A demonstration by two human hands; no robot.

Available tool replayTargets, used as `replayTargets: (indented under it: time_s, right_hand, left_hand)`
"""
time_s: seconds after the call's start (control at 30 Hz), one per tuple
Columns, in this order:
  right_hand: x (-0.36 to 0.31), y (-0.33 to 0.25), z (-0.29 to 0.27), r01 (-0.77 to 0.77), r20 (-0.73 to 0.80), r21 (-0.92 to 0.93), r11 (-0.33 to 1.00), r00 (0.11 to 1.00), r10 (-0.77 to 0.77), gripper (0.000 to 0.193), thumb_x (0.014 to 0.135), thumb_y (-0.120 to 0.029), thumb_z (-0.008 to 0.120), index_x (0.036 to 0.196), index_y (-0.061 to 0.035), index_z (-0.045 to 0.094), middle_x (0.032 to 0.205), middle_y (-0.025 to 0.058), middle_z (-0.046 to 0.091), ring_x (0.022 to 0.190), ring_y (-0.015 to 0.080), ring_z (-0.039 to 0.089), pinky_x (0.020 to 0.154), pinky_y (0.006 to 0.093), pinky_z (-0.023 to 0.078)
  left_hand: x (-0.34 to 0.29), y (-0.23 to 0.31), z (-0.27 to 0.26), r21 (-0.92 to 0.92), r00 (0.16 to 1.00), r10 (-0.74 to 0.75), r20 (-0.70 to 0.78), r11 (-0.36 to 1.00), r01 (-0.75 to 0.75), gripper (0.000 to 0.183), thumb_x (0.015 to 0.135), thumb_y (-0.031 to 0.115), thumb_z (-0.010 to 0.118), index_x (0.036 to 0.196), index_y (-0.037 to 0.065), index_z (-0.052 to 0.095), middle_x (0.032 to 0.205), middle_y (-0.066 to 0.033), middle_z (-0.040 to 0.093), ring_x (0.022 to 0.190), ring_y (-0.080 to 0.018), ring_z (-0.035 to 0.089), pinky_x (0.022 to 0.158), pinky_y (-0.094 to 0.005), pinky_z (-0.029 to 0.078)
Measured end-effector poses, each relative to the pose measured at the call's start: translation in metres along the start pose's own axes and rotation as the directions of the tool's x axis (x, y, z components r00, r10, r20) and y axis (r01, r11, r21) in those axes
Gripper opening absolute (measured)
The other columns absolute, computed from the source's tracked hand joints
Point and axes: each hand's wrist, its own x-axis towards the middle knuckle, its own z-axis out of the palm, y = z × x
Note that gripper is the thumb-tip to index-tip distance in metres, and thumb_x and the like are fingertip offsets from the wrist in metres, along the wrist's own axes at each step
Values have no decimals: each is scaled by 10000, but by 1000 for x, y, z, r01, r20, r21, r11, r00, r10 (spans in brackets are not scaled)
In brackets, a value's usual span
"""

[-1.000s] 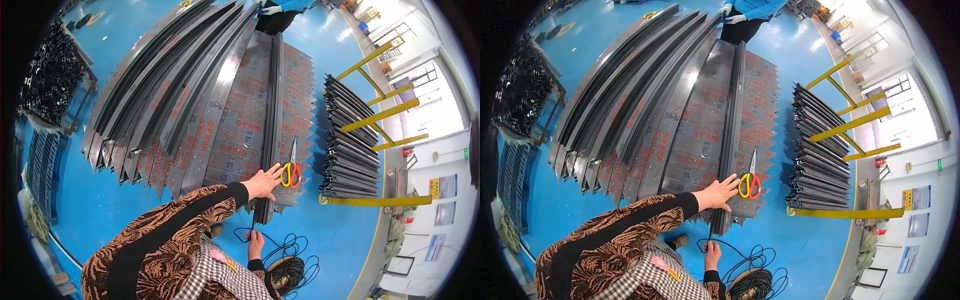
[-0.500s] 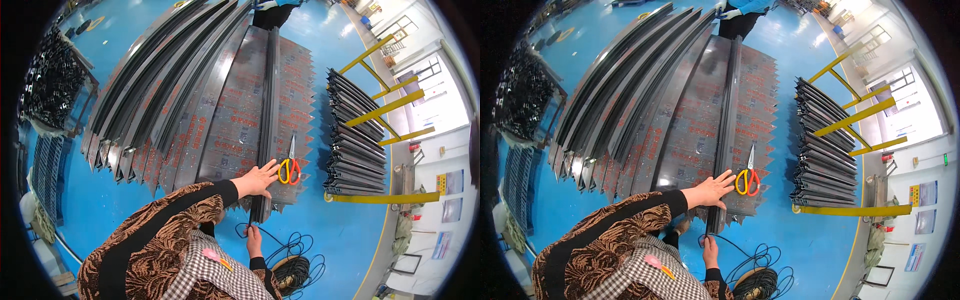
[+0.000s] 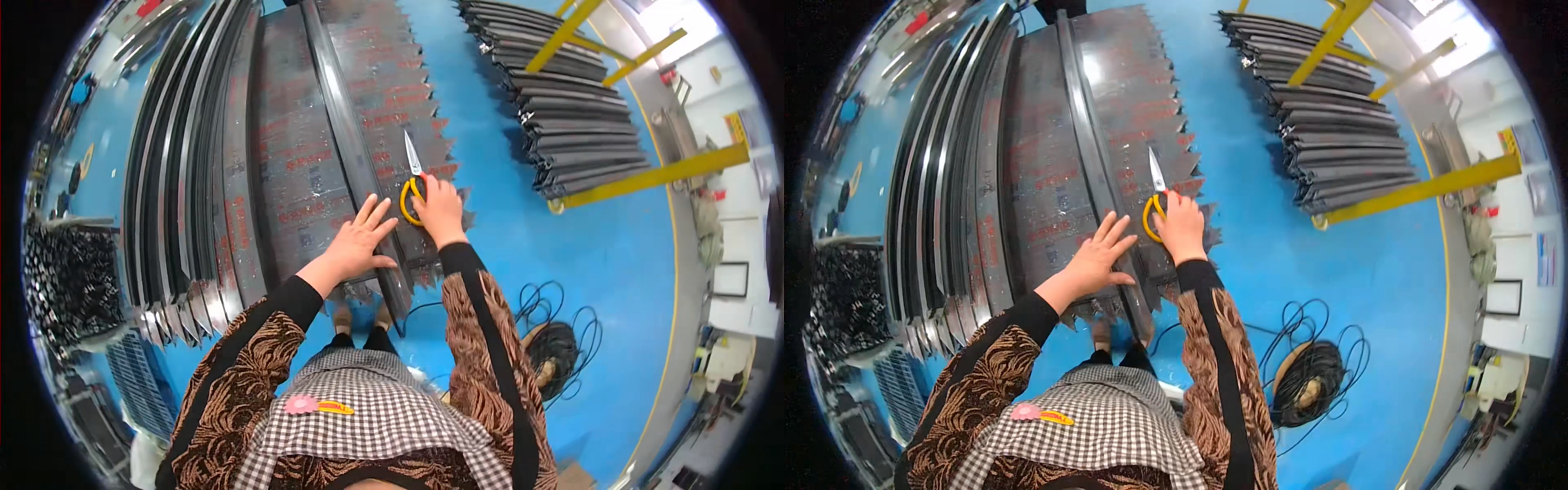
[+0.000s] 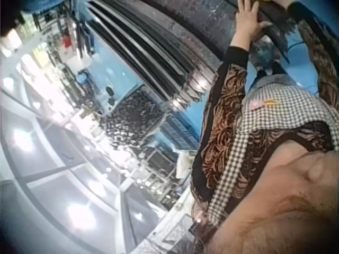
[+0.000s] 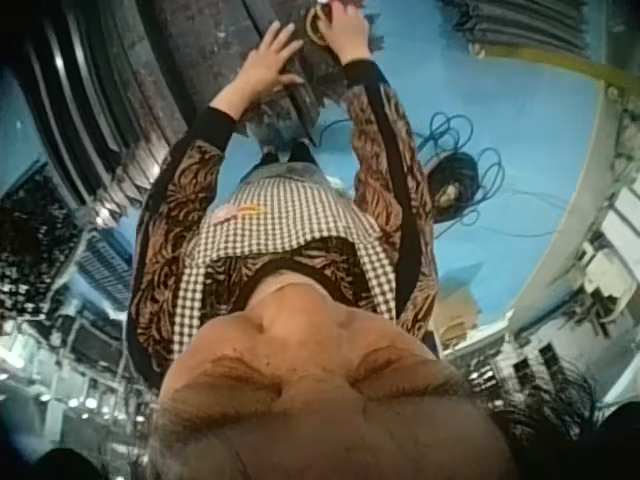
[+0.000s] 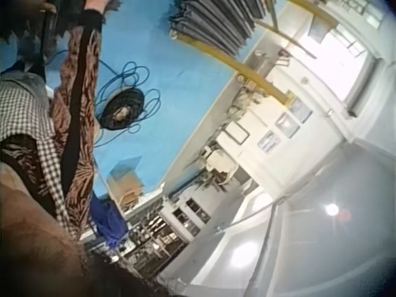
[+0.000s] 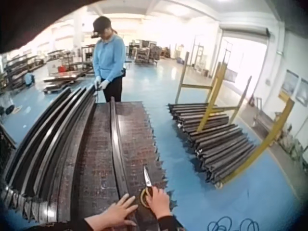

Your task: Measure, cut, and attach rubber sealing strips to the edges of metal radiator components.

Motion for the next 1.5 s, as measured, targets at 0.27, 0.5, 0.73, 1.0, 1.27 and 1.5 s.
replayTargets:
  time_s: [0.27,0.5,0.73,1.0,1.27,1.5]
  right_hand:
    - [11,12,16,-226,254,35,974,944,210,366,711,-99,583,1066,-57,503,839,211,601,710,406,596,613,472,478]
    - [-218,-16,-82,-460,336,881,109,771,541,631,757,32,624,1318,-107,374,775,73,572,548,123,528,447,223,406]
    - [-388,-147,-93,-772,630,625,118,588,507,340,821,-194,638,1091,-34,508,764,53,564,553,162,520,509,288,402]
    - [-377,-173,-27,-663,420,673,329,708,568,429,814,-166,618,1179,-5,461,827,158,630,686,334,612,599,360,468]
    - [-365,-163,-21,-598,330,715,363,746,579,439,811,-146,610,1192,5,452,833,165,638,701,337,619,604,360,474]
    - [-353,-165,-25,-671,461,716,194,663,590,427,809,-117,598,1198,-11,457,848,147,644,683,328,618,612,347,480]
  left_hand:
    - [7,-2,14,53,999,37,32,998,-38,775,683,407,728,1341,153,408,1512,-85,168,1406,-317,96,968,-463,396]
    - [5,14,6,275,995,73,-64,960,-53,699,720,449,688,1293,129,448,1460,-97,263,1364,-320,189,1005,-537,290]
    - [22,107,60,-66,586,636,502,704,-707,404,717,219,693,1080,73,596,1051,-124,628,929,-303,598,839,-404,452]
    - [24,127,123,-148,147,346,927,696,-703,416,650,147,728,1049,69,642,964,-107,658,827,-288,610,721,-397,493]
    - [21,127,125,-206,38,317,948,698,-686,497,585,37,734,1071,68,639,936,-105,665,793,-288,602,698,-391,492]
    - [22,127,121,-202,60,324,944,713,-671,510,555,16,741,1054,71,648,918,-103,668,774,-290,602,692,-389,493]
